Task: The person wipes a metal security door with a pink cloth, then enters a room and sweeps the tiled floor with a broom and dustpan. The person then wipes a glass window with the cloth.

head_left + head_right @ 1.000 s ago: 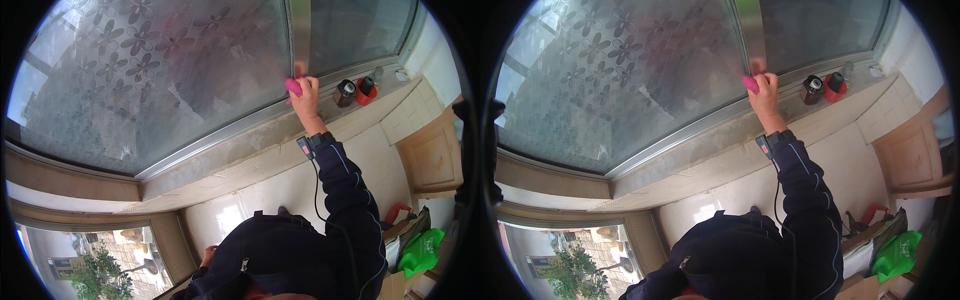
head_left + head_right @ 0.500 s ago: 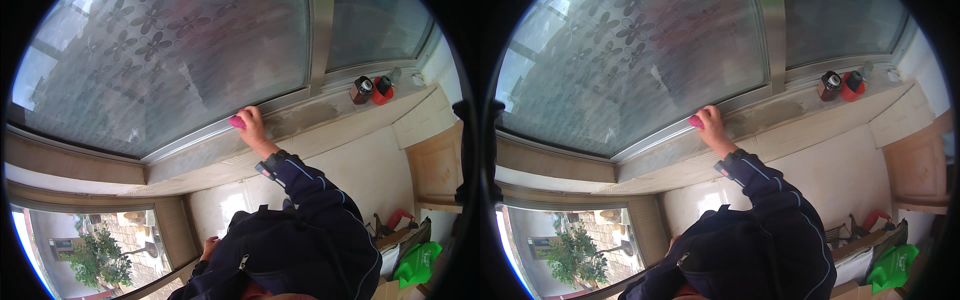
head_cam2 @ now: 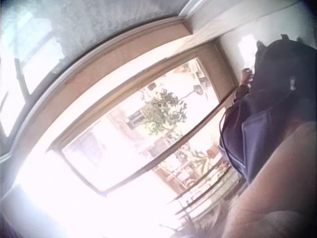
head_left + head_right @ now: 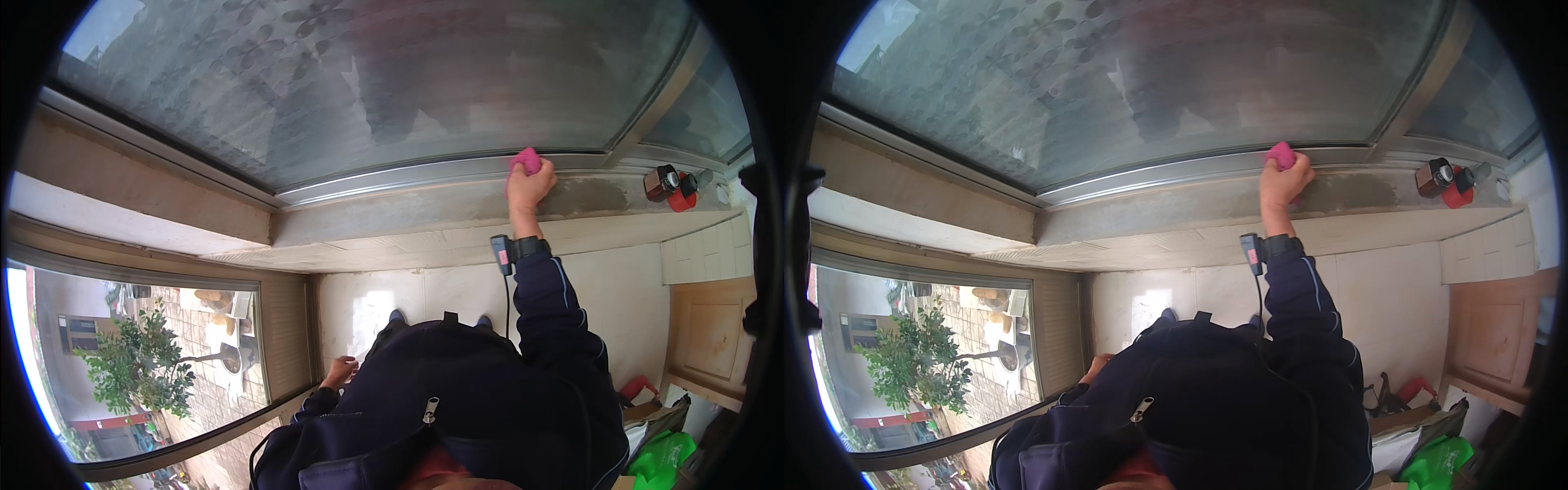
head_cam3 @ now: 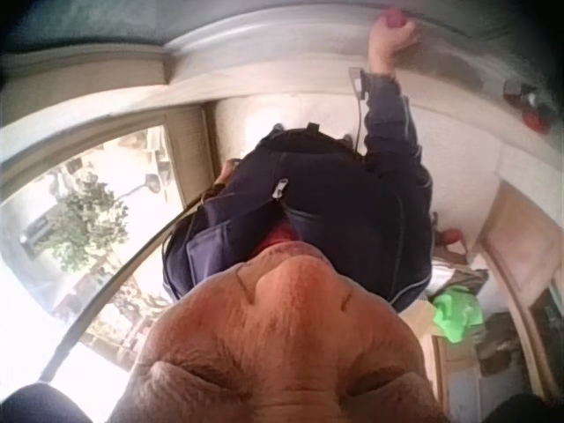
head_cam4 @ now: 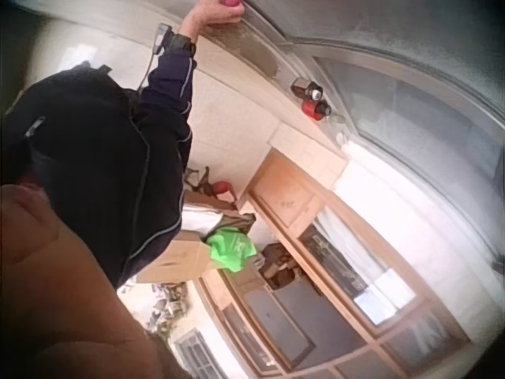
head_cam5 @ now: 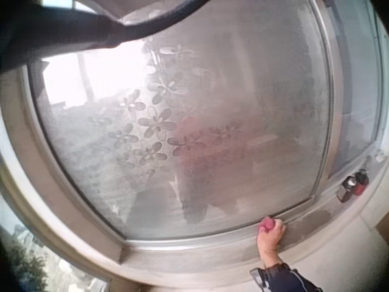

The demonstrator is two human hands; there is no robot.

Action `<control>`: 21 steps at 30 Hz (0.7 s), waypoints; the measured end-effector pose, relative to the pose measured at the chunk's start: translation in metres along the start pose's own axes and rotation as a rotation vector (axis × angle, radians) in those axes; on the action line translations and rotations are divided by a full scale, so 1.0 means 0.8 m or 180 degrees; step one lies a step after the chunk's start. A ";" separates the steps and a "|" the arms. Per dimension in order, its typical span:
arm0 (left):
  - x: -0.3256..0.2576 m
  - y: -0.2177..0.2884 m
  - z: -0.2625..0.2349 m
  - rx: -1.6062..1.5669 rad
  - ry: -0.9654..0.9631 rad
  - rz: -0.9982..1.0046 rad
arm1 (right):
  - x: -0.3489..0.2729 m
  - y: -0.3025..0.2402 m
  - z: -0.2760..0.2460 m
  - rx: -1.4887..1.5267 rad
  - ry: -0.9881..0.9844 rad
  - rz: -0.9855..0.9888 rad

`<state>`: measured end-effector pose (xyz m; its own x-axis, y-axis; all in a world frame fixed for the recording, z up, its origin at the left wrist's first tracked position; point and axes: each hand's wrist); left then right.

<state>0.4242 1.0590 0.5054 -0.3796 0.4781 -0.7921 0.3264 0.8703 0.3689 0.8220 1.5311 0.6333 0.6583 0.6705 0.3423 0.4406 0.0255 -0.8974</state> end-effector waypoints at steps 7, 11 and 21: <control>0.056 -0.003 -0.111 -0.1191 0.0087 -0.0034 | -0.211 -0.117 0.117 0.0385 -0.0553 -0.0051; 0.078 -0.052 -0.157 -0.0826 -0.0182 -0.0141 | -0.298 -0.164 0.170 0.0550 -0.1063 0.0038; 0.128 -0.003 -0.265 -0.0640 -0.0054 0.1204 | -0.321 -0.188 0.116 0.3772 -0.3343 0.3124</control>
<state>0.2007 1.1309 0.5264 -0.2507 0.7674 -0.5902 0.2639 0.6407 0.7210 0.5300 1.4242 0.6542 -0.4208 0.8778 -0.2291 -0.7210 -0.4769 -0.5028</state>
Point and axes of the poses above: each hand's wrist, its own x-axis towards the middle knuckle, its own z-axis out of the palm, y = z × x, and after that the axes turned 2 degrees about -z, right-handed
